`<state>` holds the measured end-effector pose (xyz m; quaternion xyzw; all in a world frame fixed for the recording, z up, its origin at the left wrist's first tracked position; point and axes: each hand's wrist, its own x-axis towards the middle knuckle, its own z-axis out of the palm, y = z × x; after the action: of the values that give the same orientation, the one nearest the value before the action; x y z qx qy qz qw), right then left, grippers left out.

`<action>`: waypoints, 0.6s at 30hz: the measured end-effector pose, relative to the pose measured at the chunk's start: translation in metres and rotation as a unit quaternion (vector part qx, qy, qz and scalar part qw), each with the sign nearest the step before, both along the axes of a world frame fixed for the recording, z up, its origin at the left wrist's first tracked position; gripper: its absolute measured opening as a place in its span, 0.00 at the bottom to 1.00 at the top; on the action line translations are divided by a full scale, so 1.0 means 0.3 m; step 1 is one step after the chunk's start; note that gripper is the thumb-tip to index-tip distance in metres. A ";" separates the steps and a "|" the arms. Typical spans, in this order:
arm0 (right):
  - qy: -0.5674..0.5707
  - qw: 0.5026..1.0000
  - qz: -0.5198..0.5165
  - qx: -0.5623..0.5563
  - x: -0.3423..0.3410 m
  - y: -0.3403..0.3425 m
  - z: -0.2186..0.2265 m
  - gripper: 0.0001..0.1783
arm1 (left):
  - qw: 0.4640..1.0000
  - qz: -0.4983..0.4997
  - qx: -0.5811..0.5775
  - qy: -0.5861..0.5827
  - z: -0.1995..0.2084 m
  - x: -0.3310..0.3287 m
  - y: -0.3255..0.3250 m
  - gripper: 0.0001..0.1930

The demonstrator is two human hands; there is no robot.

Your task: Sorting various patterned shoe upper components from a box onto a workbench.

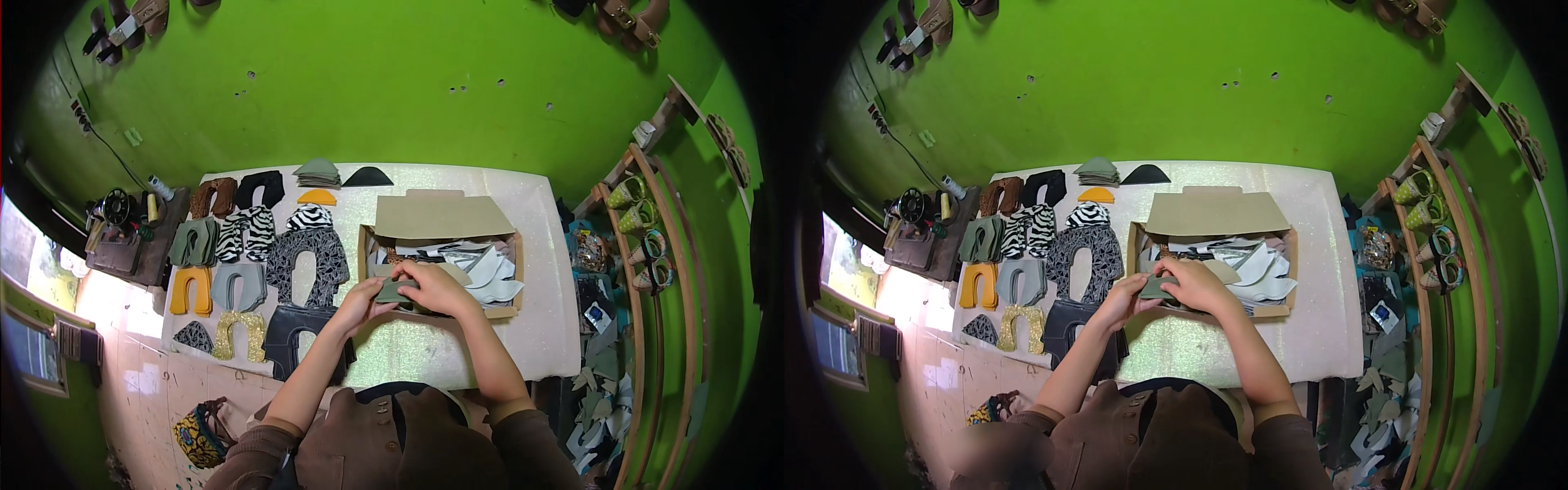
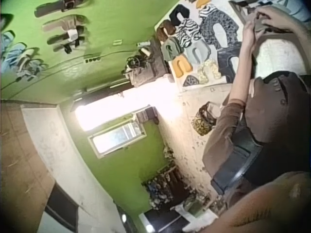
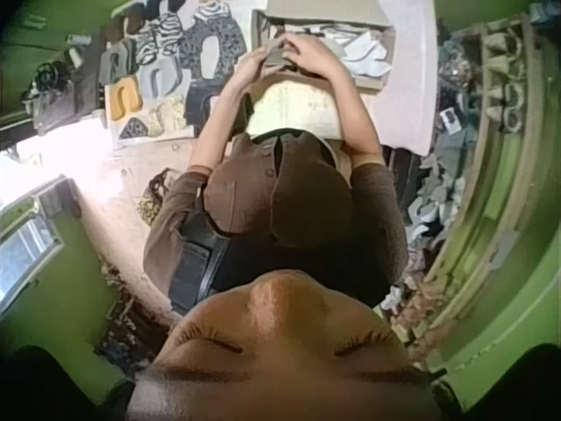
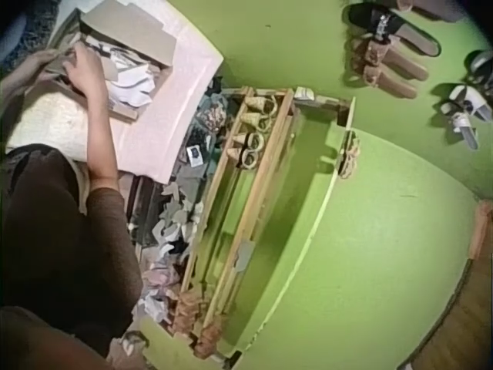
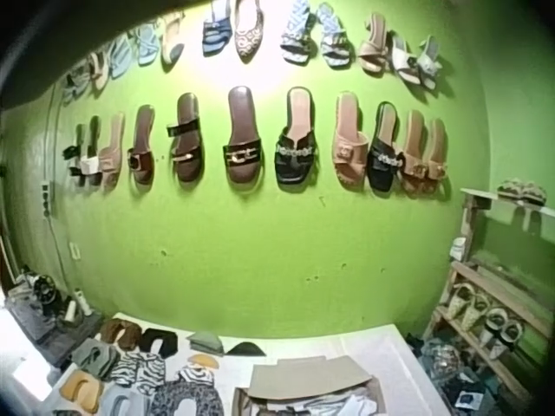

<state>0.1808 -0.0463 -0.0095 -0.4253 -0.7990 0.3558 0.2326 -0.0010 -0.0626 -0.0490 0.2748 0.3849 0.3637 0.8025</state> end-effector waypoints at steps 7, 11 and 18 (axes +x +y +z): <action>-0.005 0.979 -0.052 0.195 -0.016 0.006 -0.038 0.18 | 0.992 -0.029 0.092 0.080 -0.010 0.003 -0.007 0.13; 0.085 0.992 -0.075 -0.063 0.038 0.034 -0.029 0.17 | 0.996 0.018 0.069 0.055 0.023 -0.014 0.010 0.14; -0.044 0.979 -0.196 -0.041 0.058 0.015 -0.062 0.12 | 0.988 0.117 0.078 0.060 -0.011 -0.048 0.039 0.15</action>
<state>0.1982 -0.0417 -0.0281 -0.5981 -0.6942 0.3170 0.2447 -0.0153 -0.0509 -0.0524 0.3104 0.4323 0.4669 0.7063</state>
